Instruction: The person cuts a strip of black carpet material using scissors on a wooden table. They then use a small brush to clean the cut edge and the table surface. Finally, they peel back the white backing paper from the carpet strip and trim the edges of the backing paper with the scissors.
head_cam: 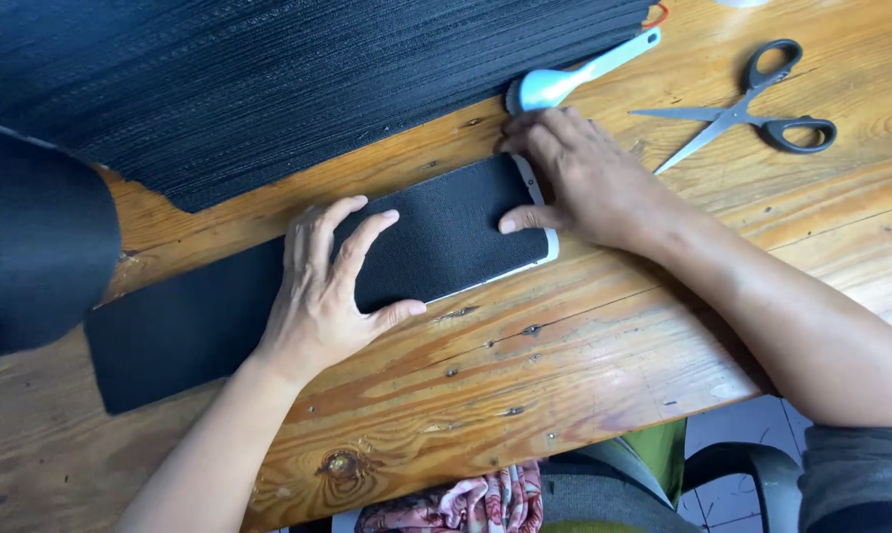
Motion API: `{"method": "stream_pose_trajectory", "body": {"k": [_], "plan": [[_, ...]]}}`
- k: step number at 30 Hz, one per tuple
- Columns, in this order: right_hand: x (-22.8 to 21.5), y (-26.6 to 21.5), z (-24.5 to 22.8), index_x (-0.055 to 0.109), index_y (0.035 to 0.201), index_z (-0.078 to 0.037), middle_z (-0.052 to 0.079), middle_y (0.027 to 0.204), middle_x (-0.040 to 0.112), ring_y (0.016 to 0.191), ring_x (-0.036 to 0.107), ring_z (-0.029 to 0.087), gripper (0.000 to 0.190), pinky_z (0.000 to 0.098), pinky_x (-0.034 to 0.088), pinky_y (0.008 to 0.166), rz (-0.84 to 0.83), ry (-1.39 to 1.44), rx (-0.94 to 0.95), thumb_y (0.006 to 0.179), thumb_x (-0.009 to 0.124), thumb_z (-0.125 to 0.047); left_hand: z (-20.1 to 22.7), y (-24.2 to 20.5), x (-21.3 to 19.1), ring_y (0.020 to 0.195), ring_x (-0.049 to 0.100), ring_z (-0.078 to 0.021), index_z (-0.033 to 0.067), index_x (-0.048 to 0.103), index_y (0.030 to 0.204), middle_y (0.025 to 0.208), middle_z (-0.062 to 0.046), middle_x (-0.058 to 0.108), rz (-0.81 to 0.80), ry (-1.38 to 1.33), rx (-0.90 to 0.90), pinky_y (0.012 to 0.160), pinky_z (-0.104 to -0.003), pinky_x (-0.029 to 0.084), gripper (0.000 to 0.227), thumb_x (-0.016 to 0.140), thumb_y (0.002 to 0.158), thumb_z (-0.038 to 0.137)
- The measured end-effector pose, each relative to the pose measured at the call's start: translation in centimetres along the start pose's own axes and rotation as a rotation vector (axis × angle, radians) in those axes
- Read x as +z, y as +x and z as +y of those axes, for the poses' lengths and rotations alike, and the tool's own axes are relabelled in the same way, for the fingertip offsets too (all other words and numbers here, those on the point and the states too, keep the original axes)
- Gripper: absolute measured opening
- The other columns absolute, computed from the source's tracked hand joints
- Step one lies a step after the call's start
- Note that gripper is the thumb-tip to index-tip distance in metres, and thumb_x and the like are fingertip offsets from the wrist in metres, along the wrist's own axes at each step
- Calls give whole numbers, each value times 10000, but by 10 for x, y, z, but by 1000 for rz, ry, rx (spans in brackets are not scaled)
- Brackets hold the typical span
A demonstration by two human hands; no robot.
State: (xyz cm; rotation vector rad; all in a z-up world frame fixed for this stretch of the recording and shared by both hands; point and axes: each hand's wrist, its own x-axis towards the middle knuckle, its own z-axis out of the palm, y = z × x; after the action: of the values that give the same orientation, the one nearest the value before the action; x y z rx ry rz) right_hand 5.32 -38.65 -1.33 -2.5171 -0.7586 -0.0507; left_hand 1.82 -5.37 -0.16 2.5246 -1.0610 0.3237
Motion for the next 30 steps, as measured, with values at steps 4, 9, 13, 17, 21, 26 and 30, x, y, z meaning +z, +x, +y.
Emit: {"method": "stream_pose_trajectory", "body": {"k": [4, 9, 13, 17, 21, 26, 30], "plan": [[1, 1, -2, 525, 1156, -4, 211, 1281, 521, 1220, 521, 371, 631, 438, 422, 1056, 159, 91, -67, 807, 894, -377, 1, 1, 3, 1250, 536, -394, 151, 466, 1506, 1452, -196, 446, 22, 52, 7, 1066, -541, 435, 875, 740, 858, 672], [-1, 1, -17, 441, 1184, -184, 21, 821, 511, 691, 499, 216, 505, 389, 381, 647, 76, 295, 365, 924, 780, -452, 1, 8, 3, 1132, 466, -359, 181, 385, 1597, 1243, -173, 392, -23, 108, -123, 1021, -534, 423, 1210, 753, 657, 847], [16, 5, 16, 377, 1428, -114, 159, 1161, 676, 1107, 697, 354, 735, 459, 558, 950, -14, 801, 184, 861, 840, -185, -10, 19, -4, 1024, 449, -336, 158, 501, 1491, 1102, -78, 361, -9, -53, -201, 895, -500, 439, 1088, 892, 615, 672], [-21, 5, -10, 523, 1429, -99, 163, 1118, 709, 1071, 700, 314, 647, 444, 564, 953, -207, 666, 303, 847, 801, -142, 2, 36, -32, 921, 634, -364, 93, 588, 1316, 951, -142, 585, -183, -236, -387, 803, -481, 480, 605, 842, 849, 381], [-25, 6, -25, 639, 1238, -100, 199, 1100, 712, 1107, 683, 417, 444, 519, 517, 978, -157, 383, 270, 892, 794, -331, 20, 46, -52, 951, 716, -318, 125, 581, 1131, 979, -140, 697, -241, -570, -478, 841, -454, 542, 352, 772, 915, 328], [-25, 4, -29, 668, 1229, -70, 196, 1290, 646, 1232, 619, 398, 368, 522, 445, 1074, -29, 561, 204, 1049, 532, -360, 25, 36, -8, 1016, 698, -389, 60, 532, 1131, 1033, -198, 657, -84, -655, -496, 861, -514, 548, 375, 736, 965, 327], [-25, 1, -26, 626, 1307, 11, 272, 1436, 481, 1361, 486, 490, 462, 589, 364, 1142, 74, 642, 130, 1090, 491, -375, 43, 30, 10, 1127, 684, -431, 53, 547, 1202, 1153, -240, 689, 15, -691, -560, 946, -558, 539, 510, 727, 947, 456]]}}
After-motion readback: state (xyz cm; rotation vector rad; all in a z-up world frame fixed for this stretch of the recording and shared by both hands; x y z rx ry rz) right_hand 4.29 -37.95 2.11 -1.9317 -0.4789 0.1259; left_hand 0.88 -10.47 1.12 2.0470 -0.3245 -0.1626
